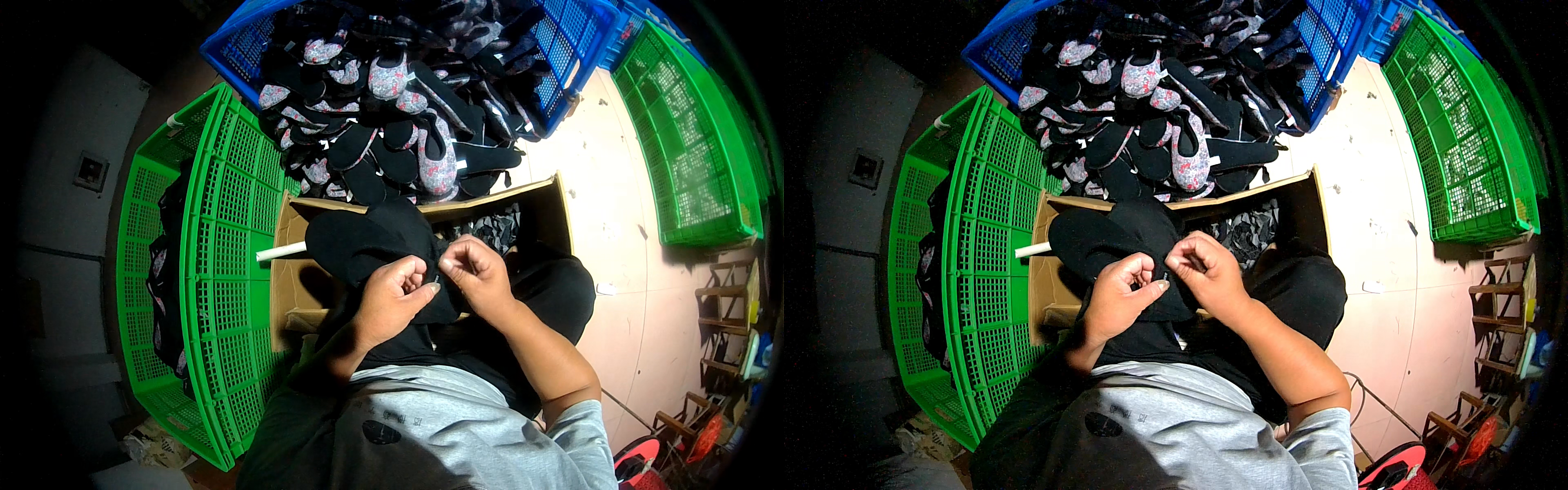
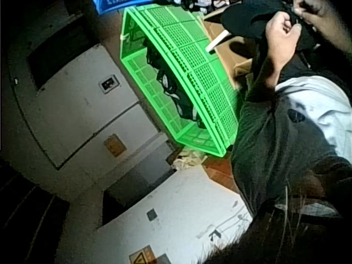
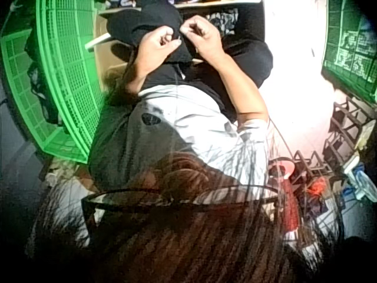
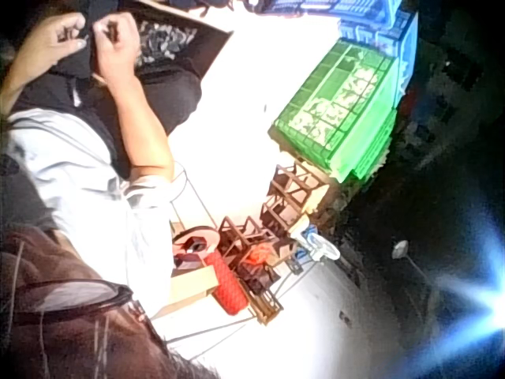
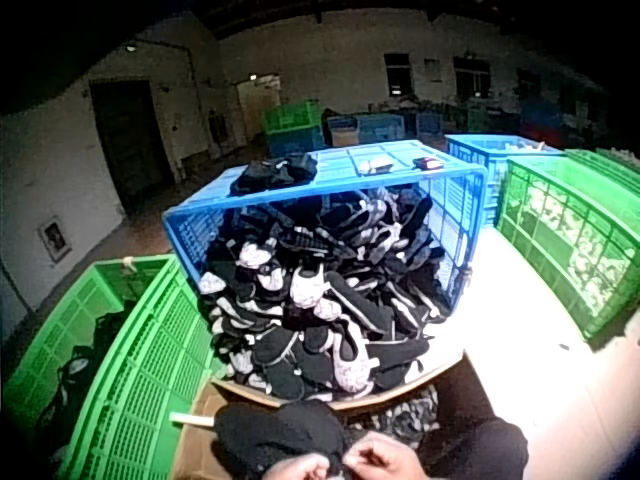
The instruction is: The person sits on the floor and sews a black slipper using a needle and thread. They pull the thread through the fabric repeatedly to attach a patterned strap to the slipper sole. The person handles the slipper and needle by hand throughout the process.
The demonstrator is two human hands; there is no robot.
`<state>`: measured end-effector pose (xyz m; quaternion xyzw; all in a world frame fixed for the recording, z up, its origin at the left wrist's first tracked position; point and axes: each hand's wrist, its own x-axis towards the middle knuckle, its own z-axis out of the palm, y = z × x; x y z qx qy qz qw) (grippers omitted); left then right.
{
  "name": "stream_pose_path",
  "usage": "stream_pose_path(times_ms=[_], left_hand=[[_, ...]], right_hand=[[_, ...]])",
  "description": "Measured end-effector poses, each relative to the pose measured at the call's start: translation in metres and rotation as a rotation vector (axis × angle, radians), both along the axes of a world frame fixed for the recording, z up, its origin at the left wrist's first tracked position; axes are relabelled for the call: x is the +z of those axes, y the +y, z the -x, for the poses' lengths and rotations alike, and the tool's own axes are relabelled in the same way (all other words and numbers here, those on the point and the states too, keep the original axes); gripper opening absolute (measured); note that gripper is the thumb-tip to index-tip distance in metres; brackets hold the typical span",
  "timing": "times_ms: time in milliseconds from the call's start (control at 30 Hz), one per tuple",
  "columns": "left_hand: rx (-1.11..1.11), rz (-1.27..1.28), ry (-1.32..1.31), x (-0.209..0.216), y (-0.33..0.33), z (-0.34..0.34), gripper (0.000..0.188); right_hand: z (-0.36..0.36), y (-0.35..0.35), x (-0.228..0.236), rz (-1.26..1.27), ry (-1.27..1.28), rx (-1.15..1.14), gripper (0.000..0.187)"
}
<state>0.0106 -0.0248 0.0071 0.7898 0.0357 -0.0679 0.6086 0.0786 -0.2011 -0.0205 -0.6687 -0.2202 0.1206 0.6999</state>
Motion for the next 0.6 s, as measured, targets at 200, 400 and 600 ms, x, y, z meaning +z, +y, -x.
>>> stream_pose_path(times_ms=[200,400,600], left_hand=[[0.014,0.005,-0.012,-0.001,-0.002,0.001,0.017],[0.007,0.004,-0.015,0.001,-0.002,0.001,0.018],[0.006,-0.007,-0.004,0.001,-0.001,0.0,0.018]], right_hand=[[-0.001,0.0,0.001,0.067,-0.147,0.005,0.013],[0.0,0.0,-0.008,0.005,0.131,-0.065,0.011],[0.001,0.003,-0.002,0.006,-0.008,-0.003,0.012]])
